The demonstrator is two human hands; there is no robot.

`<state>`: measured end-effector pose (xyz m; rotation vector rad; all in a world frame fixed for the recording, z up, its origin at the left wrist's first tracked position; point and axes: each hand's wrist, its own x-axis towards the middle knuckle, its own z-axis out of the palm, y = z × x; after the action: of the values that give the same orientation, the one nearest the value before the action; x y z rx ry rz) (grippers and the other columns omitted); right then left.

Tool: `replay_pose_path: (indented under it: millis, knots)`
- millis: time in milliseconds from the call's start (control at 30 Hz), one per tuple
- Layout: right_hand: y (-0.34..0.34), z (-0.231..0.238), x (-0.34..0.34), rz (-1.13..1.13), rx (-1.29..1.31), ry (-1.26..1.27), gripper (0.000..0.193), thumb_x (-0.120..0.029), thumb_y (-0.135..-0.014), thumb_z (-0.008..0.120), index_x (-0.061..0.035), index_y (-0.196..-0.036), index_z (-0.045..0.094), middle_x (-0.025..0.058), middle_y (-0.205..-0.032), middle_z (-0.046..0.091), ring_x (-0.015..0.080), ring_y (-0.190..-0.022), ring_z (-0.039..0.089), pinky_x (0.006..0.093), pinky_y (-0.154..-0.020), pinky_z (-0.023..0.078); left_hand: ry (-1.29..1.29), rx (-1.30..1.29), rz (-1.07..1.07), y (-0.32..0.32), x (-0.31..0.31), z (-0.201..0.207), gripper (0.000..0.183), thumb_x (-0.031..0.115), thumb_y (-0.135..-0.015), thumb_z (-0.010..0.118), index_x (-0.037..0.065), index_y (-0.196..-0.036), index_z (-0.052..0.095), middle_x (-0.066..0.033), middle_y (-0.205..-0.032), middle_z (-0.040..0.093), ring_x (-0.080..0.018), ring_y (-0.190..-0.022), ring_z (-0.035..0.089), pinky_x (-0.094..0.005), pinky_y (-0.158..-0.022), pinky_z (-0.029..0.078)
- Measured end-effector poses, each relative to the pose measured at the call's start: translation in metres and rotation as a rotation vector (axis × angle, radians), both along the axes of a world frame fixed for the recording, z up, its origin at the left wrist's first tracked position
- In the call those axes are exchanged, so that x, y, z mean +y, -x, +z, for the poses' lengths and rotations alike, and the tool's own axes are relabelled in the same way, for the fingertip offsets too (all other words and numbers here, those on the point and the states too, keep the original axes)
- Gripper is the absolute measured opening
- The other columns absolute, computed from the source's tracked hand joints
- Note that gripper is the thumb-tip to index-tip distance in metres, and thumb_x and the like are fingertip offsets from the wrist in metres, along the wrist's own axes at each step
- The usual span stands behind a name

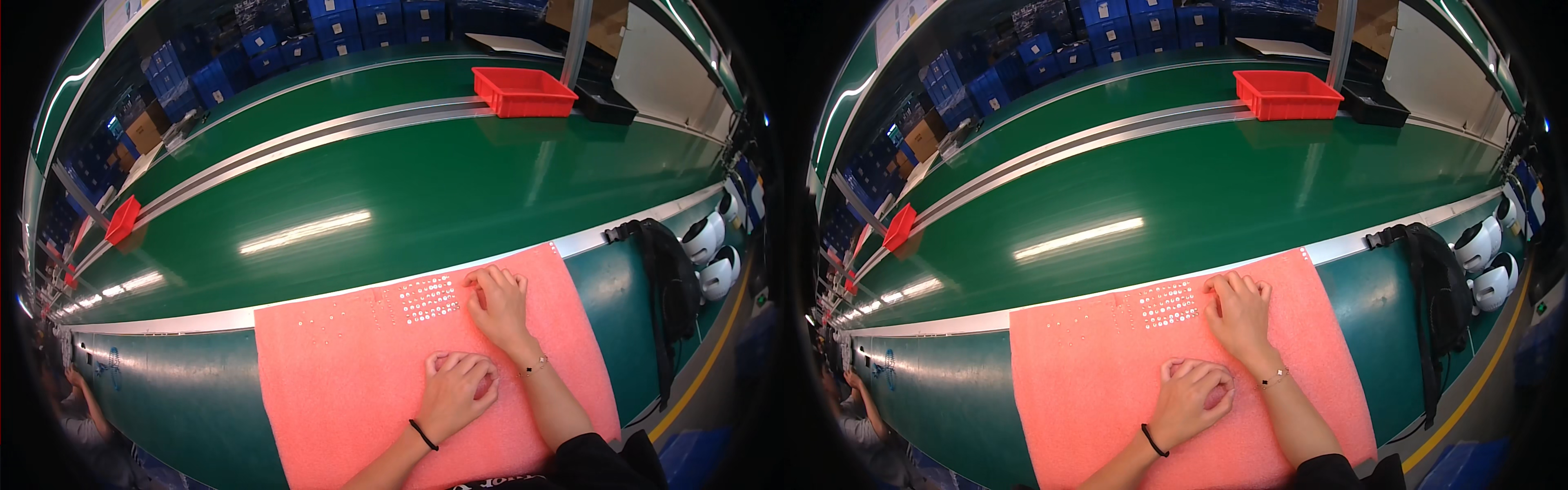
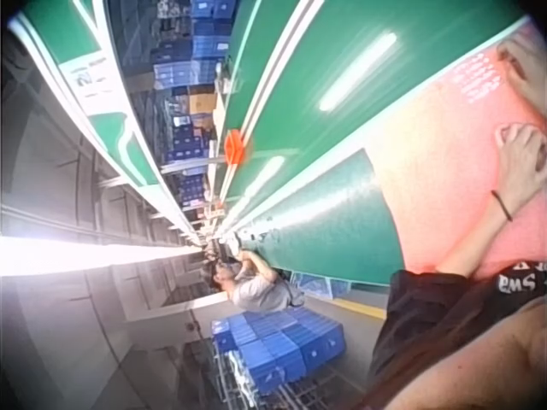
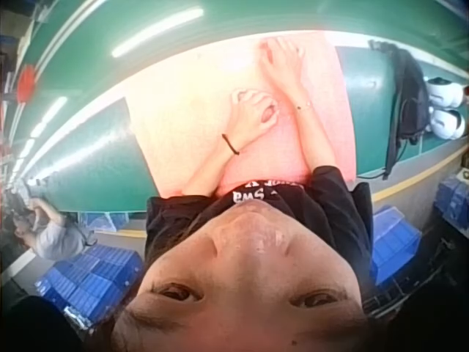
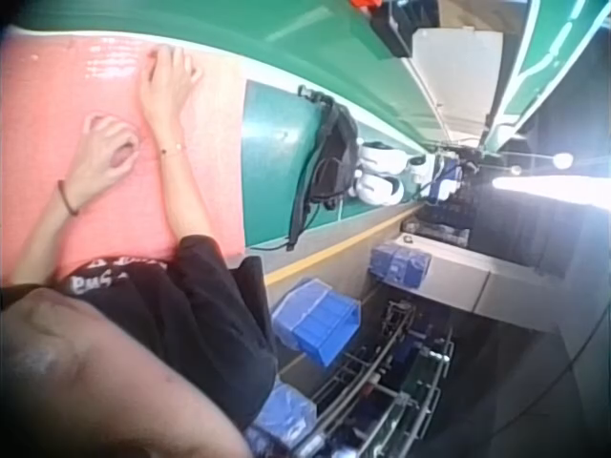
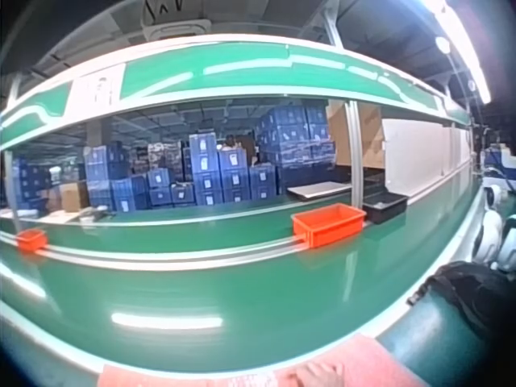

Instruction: Arranging small white electronic components into a grid on a pink foam pad at an assembly line.

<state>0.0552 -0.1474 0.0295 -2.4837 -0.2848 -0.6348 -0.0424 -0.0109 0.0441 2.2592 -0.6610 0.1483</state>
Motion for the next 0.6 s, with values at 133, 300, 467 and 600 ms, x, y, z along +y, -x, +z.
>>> replay_pose_path:
  millis: [133, 300, 467, 600]
  knots:
    - [0.0001, 0.0009, 0.0004, -0.010, -0.029, 0.003, 0.016, -0.005, -0.077, 0.063, -0.0135, -0.090, 0.065, -0.0012, -0.084, 0.058, 0.0169, -0.083, 0.056, 0.0374, -0.081, 0.031, -0.003, 0.004, -0.003, -0.0001, 0.0005, 0.0004, 0.015, 0.020, -0.078, 0.071, 0.015, -0.088, 0.061, 0.0045, -0.098, 0.065, -0.0166, -0.098, 0.058, -0.0428, -0.094, 0.032]
    - [0.0009, 0.0020, 0.0000, -0.002, 0.008, -0.074, 0.012, -0.006, -0.078, 0.064, -0.0136, -0.088, 0.065, -0.0010, -0.085, 0.059, 0.0167, -0.084, 0.057, 0.0373, -0.081, 0.031, -0.010, 0.010, -0.007, 0.0000, 0.0011, -0.0003, 0.016, 0.020, -0.078, 0.070, 0.015, -0.090, 0.061, 0.0042, -0.098, 0.065, -0.0167, -0.099, 0.058, -0.0429, -0.094, 0.032]
    - [0.0006, 0.0016, 0.0006, 0.005, -0.007, -0.050, 0.010, -0.010, -0.078, 0.067, -0.0146, -0.087, 0.064, -0.0003, -0.083, 0.057, 0.0188, -0.083, 0.056, 0.0404, -0.082, 0.032, -0.008, 0.011, -0.010, -0.0002, 0.0004, 0.0011, 0.015, 0.019, -0.079, 0.070, 0.015, -0.091, 0.061, 0.0041, -0.098, 0.065, -0.0168, -0.099, 0.058, -0.0425, -0.094, 0.032]
    - [0.0004, 0.0011, 0.0017, -0.002, -0.007, -0.040, 0.011, -0.011, -0.078, 0.069, -0.0150, -0.087, 0.064, -0.0007, -0.082, 0.057, 0.0191, -0.084, 0.057, 0.0404, -0.082, 0.033, -0.010, 0.014, -0.010, -0.0002, 0.0011, 0.0007, 0.015, 0.019, -0.079, 0.070, 0.015, -0.091, 0.062, 0.0041, -0.098, 0.065, -0.0169, -0.099, 0.058, -0.0422, -0.094, 0.032]
